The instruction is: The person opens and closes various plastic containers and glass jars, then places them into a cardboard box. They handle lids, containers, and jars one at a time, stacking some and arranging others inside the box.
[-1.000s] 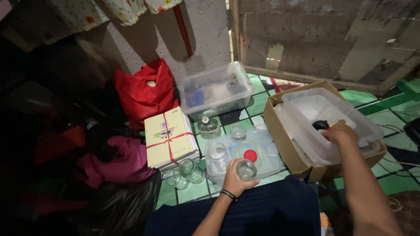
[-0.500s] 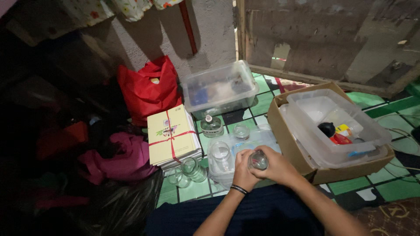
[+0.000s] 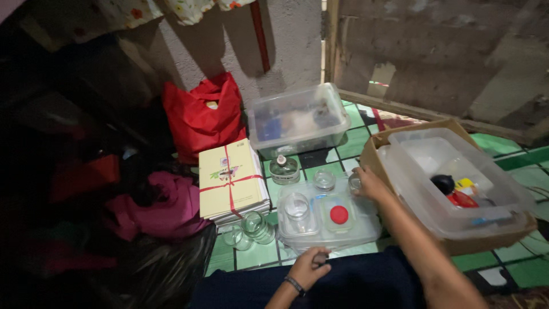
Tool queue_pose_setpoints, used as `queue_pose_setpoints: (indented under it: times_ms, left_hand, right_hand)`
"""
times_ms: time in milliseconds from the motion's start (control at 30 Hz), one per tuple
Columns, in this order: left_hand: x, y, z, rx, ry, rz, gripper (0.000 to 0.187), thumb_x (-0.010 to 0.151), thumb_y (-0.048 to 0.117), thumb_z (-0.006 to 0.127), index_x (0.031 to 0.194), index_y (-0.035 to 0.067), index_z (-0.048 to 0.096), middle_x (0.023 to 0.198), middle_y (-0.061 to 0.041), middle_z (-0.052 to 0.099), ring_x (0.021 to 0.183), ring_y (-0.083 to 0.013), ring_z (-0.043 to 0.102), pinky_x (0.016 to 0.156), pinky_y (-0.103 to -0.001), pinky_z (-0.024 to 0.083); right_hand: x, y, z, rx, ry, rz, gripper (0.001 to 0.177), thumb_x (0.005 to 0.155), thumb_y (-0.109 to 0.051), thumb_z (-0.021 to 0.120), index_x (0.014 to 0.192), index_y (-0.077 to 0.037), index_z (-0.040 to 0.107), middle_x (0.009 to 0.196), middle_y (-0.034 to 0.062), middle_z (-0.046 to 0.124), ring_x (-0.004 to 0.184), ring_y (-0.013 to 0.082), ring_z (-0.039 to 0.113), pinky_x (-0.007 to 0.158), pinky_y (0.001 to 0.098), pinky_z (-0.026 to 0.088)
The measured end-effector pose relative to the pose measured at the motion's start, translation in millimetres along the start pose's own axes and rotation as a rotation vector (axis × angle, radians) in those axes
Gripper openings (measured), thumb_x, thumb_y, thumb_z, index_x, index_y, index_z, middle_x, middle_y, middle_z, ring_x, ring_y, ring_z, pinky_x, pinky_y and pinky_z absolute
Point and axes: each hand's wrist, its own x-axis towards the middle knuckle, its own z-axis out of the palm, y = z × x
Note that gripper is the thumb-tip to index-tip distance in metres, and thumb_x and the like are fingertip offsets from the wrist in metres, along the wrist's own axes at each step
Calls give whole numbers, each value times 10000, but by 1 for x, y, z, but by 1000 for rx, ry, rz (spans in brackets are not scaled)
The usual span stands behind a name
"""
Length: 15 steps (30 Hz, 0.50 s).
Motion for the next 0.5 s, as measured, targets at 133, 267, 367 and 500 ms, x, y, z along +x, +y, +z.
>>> queue_pose_setpoints:
  times_ms: [133,267,367,500]
  left_hand:
    - [-18,3,-15,-106,24,-27,377,895,104,737,1264,87,664,1161,-30,737,1067,-136,702,914,-283,570]
    - [-28,75,-32,-353,2,46,257,959,68,709,1209,14,688,1138,-94,733,1042,-136,690,924,-265,564]
    - [-55,159,-41,-549,-66,253,163,973,3,708,1130,-37,693,1132,-113,691,1034,-158,682,935,-292,568]
    - [-104,262,-47,-752,-321,585,155,977,-4,705,1125,-44,682,1144,-114,674,1040,-173,679,941,-310,567]
  right_hand:
    - [14,2,17,-3,-45,-48,845,630,-173,892,1383,-135,511,1364,154,540,1278,363,560,1053,423,485]
    - [13,-8,23,17,-86,-14,910,685,-180,878,1470,-131,420,1415,177,491,1321,360,515,1106,409,445]
    - [13,-17,19,25,-12,-62,937,714,-134,837,1519,-93,362,1509,206,427,1375,382,471,1141,422,412]
    - [4,-24,12,-44,-10,-28,985,745,-189,844,1548,-64,288,1578,237,330,1440,405,382,1173,435,356]
